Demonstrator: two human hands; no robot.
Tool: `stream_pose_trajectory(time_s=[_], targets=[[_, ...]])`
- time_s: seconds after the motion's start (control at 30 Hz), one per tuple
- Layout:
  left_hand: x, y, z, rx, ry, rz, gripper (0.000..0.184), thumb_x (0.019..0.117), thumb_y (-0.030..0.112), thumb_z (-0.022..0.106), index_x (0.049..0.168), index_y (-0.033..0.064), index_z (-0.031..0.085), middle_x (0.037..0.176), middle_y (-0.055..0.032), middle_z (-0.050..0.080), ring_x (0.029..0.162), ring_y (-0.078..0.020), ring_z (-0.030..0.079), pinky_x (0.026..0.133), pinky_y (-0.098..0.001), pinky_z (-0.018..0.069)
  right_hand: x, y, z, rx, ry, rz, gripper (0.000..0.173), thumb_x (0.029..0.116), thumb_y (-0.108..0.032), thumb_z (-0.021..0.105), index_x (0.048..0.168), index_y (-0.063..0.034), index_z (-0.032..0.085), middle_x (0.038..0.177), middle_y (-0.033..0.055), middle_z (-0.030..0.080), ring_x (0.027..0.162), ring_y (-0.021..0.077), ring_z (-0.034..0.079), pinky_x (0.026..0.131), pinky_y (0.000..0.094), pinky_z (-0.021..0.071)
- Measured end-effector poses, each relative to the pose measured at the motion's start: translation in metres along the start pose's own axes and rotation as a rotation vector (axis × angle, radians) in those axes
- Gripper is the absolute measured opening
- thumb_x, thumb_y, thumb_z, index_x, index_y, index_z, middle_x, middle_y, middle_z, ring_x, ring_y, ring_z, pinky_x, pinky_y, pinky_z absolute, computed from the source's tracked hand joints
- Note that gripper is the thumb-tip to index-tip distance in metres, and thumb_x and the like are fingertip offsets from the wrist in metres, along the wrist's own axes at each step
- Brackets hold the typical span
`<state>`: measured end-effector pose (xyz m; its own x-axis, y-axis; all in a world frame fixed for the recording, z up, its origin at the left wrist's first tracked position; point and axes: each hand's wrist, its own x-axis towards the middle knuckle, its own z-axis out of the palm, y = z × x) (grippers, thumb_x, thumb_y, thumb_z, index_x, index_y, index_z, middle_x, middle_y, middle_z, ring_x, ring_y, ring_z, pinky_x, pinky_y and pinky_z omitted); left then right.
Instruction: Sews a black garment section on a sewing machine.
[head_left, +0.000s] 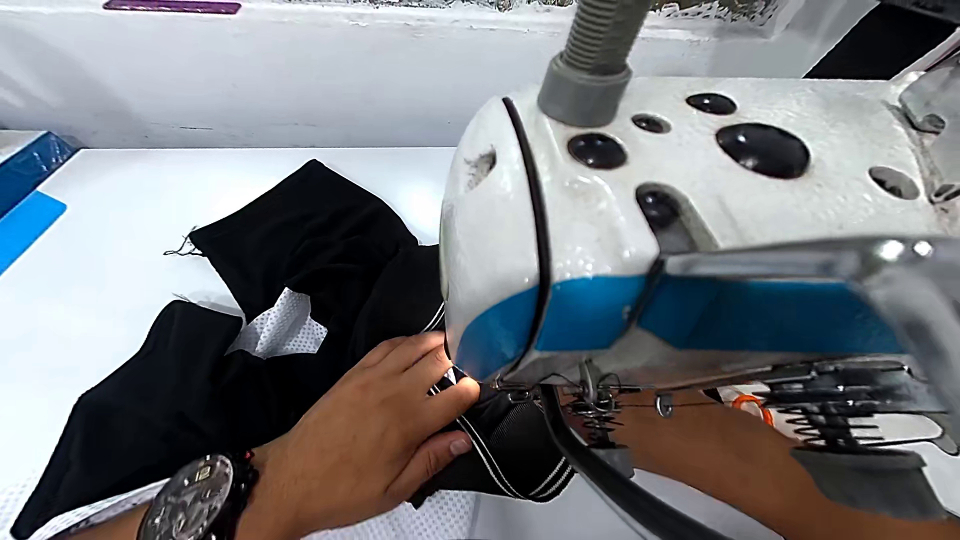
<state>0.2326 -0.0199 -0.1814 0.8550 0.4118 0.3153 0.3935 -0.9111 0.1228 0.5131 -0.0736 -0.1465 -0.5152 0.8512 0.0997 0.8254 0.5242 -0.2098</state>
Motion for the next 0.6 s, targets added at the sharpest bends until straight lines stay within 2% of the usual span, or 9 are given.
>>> stream_pose_trajectory(time_s=[0.1, 0.13, 0.23, 0.3, 0.37, 0.47, 0.6], targets=[[0.009, -0.022, -0.008, -0.108, -0.007, 0.092, 0.054, 0.1094, 0.048, 0.026, 0.104, 0.0208, 0.072, 0.103, 0.0044, 0.069, 0.123, -0.0131, 0.058, 0.111, -0.0401, 0.0411, -0.007, -0.008, 0.014, -0.002, -0.037, -0.078, 0.03, 0.1036, -0.023, 0.048, 0.124, -0.0189, 0.07, 0.103, 0.0077, 0.074, 0.094, 0.0251, 0.074, 0.075, 0.0453, 0.0597], [0.014, -0.03, -0.011, -0.147, -0.006, 0.136, 0.053, 0.1097, 0.046, 0.027, 0.102, 0.0206, 0.073, 0.104, 0.006, 0.069, 0.122, -0.0103, 0.058, 0.114, -0.0394, 0.0392, -0.01, -0.012, 0.016, -0.004, -0.039, -0.08, 0.033, 0.1048, -0.026, 0.046, 0.127, -0.0164, 0.068, 0.104, 0.0094, 0.073, 0.095, 0.0265, 0.073, 0.075, 0.0455, 0.0592], [0.032, -0.051, -0.015, -0.26, -0.019, 0.265, 0.053, 0.1101, 0.045, 0.028, 0.088, 0.0207, 0.071, 0.097, 0.0087, 0.069, 0.113, -0.0042, 0.061, 0.113, -0.0351, 0.0404, -0.018, -0.022, 0.04, -0.085, 0.105, -0.087, 0.044, 0.1034, -0.041, 0.045, 0.13, -0.0124, 0.067, 0.112, 0.0078, 0.073, 0.103, 0.0229, 0.071, 0.082, 0.0405, 0.0588], [0.045, -0.064, -0.013, -0.327, -0.091, 0.341, 0.053, 0.1069, 0.043, 0.035, 0.074, 0.019, 0.069, 0.091, 0.0065, 0.07, 0.111, -0.0096, 0.063, 0.113, -0.0414, 0.0416, -0.02, -0.028, 0.049, -0.089, 0.121, -0.072, 0.052, 0.1033, -0.048, 0.046, 0.135, -0.0108, 0.064, 0.121, 0.0098, 0.071, 0.101, 0.0243, 0.07, 0.082, 0.041, 0.056], [0.055, -0.075, -0.009, -0.352, -0.134, 0.4, 0.052, 0.1038, 0.041, 0.038, 0.066, 0.0192, 0.067, 0.085, 0.0068, 0.07, 0.108, -0.0115, 0.065, 0.11, -0.0444, 0.0434, -0.022, -0.033, 0.055, -0.073, 0.137, -0.051, 0.055, 0.1031, -0.052, 0.046, 0.137, -0.0129, 0.063, 0.124, 0.01, 0.07, 0.095, 0.0239, 0.069, 0.078, 0.0401, 0.0537], [0.061, -0.083, -0.008, -0.36, -0.153, 0.445, 0.048, 0.1005, 0.037, 0.042, 0.063, 0.019, 0.065, 0.081, 0.0072, 0.068, 0.102, -0.0102, 0.065, 0.103, -0.0407, 0.0454, -0.021, -0.035, 0.056, -0.067, 0.115, -0.035, 0.055, 0.1043, -0.052, 0.044, 0.138, -0.0131, 0.062, 0.121, 0.0102, 0.07, 0.092, 0.0241, 0.067, 0.076, 0.0402, 0.0513], [0.065, -0.083, -0.013, -0.36, -0.216, 0.447, 0.045, 0.0986, 0.034, 0.045, 0.061, 0.0156, 0.063, 0.079, 0.0036, 0.068, 0.103, -0.0137, 0.065, 0.105, -0.0433, 0.0445, -0.021, -0.034, 0.059, -0.055, 0.119, -0.035, 0.055, 0.1045, -0.053, 0.043, 0.138, -0.0149, 0.064, 0.119, 0.011, 0.07, 0.09, 0.0244, 0.067, 0.075, 0.0405, 0.0507]])
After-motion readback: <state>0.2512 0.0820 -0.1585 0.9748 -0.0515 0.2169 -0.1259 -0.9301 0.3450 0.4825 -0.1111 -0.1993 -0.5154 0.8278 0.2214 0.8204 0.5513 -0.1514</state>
